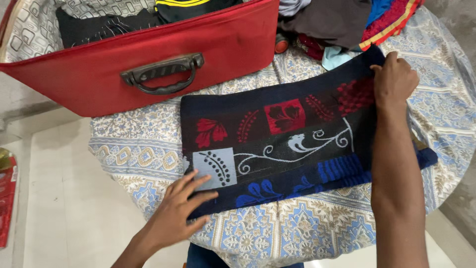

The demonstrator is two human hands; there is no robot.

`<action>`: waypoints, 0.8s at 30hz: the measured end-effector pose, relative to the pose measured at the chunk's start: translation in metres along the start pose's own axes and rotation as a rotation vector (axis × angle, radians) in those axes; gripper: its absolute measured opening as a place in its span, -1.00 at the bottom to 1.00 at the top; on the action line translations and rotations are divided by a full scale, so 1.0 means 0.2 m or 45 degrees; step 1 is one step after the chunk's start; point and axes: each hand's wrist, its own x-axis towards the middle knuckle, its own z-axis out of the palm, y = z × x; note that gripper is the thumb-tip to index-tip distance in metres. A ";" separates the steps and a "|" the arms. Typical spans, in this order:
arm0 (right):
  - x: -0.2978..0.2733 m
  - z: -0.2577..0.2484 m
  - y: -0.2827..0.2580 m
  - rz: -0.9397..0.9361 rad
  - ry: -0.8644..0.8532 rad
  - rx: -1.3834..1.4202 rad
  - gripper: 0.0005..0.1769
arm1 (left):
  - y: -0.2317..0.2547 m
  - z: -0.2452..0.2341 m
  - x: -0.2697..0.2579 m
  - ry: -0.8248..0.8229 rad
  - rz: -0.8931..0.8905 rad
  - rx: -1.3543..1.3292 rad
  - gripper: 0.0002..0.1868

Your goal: The person folds a printed cloth and a grey shirt on a table before placing them into an open suitcase.

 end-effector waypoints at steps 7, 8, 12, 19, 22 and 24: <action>-0.12 0.17 0.24 0.358 -0.389 0.309 -0.14 | -0.19 0.08 0.22 0.452 -0.362 -0.119 -0.43; -0.14 0.14 0.28 0.393 -0.537 0.253 -0.12 | -0.22 0.08 0.25 0.498 -0.386 -0.118 -0.39; -0.30 -0.19 0.39 0.607 -1.075 0.262 -0.03 | -0.30 0.06 0.36 0.619 -0.584 -0.270 -0.23; -0.47 -0.43 0.45 0.321 -1.180 0.208 -0.16 | -0.40 0.04 0.53 0.619 -0.670 -0.179 -0.26; -0.54 -0.35 0.60 0.393 -1.054 0.524 -0.28 | -0.44 0.09 0.54 0.697 -0.507 -0.132 -0.33; -0.57 -0.31 0.67 0.505 -0.916 0.896 -0.34 | -0.44 0.12 0.53 0.741 -0.427 -0.098 -0.38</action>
